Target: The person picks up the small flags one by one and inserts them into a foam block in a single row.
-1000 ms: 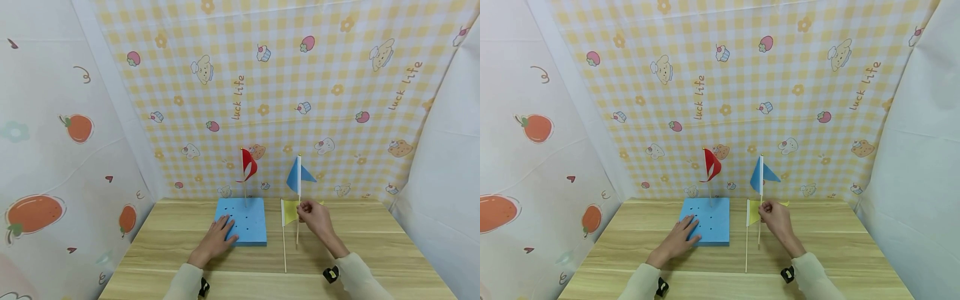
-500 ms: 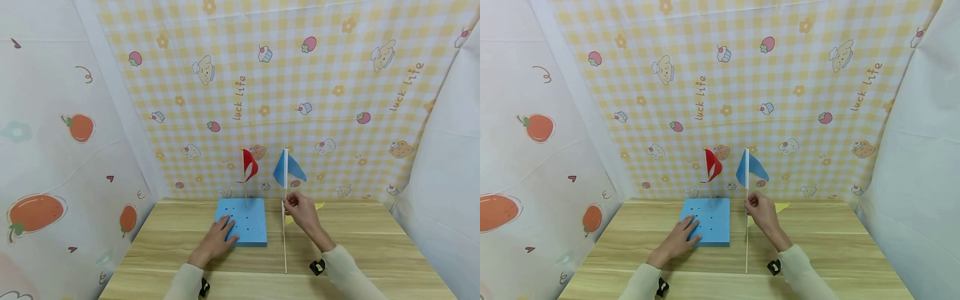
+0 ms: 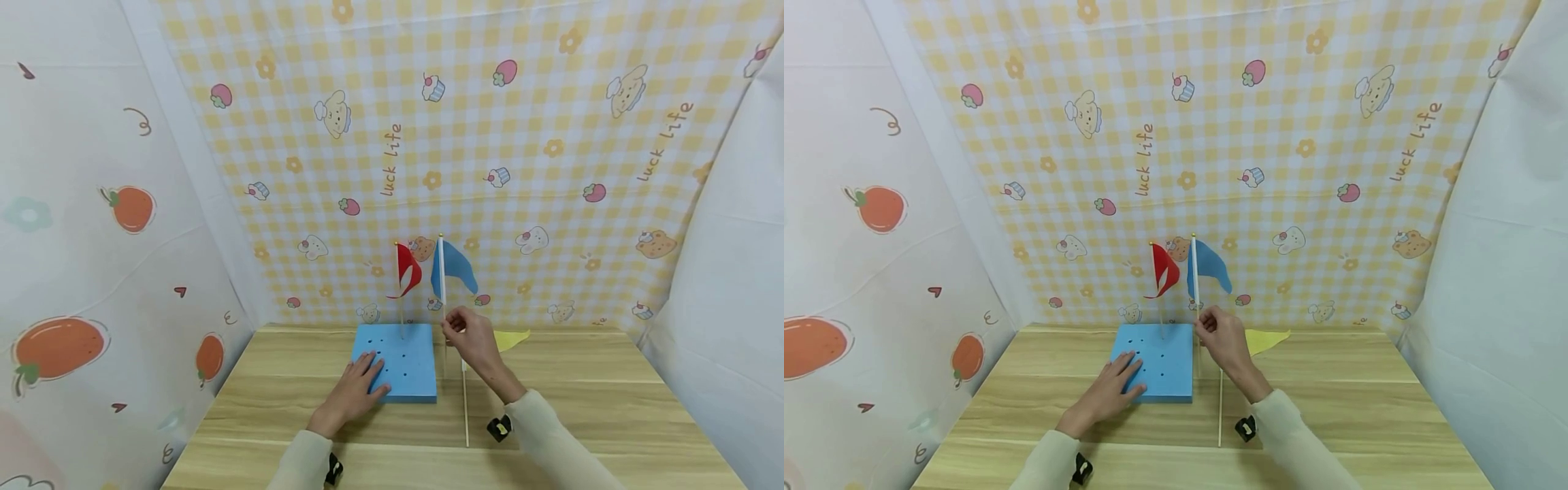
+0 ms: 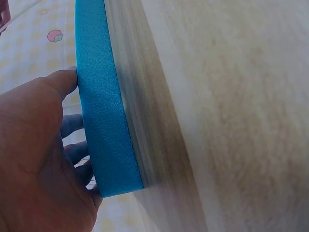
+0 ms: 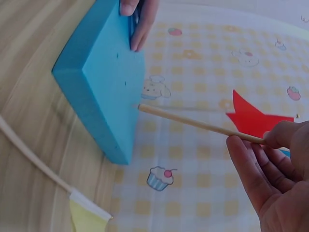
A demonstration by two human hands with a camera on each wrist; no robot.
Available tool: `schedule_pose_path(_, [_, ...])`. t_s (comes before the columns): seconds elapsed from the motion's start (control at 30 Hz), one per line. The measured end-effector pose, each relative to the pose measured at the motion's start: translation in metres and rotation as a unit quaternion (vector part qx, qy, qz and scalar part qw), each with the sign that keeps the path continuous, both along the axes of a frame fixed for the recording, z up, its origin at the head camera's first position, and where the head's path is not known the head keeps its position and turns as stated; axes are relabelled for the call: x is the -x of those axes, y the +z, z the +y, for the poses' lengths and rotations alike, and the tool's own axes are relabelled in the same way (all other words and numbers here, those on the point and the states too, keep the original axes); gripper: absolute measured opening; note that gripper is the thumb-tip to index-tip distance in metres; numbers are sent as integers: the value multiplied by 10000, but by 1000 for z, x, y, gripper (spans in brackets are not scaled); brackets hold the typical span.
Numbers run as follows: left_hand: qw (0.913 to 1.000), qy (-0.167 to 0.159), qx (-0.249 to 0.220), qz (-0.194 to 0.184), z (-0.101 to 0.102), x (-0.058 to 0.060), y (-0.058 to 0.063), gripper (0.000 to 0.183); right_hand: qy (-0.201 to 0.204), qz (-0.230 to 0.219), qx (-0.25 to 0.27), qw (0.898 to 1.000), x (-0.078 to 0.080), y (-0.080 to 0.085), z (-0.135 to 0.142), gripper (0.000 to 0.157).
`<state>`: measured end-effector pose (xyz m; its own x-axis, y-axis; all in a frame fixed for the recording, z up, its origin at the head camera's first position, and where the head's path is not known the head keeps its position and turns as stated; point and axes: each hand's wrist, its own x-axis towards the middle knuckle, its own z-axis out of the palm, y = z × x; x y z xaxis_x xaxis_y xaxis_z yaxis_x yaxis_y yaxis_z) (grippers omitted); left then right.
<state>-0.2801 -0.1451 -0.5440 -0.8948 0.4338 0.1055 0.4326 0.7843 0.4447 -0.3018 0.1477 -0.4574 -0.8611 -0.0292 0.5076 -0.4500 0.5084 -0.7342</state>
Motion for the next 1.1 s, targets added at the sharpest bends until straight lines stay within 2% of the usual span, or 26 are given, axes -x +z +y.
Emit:
schedule_pose_path(0.43, [10000,27,26,-28,1,-2,1,66,30,40,62,10000,8,4,-19,6])
schedule_pose_path(1.1, [9999,57,90,43,3,-3,2,65,103,494,-291,9983,23,2,-49,8])
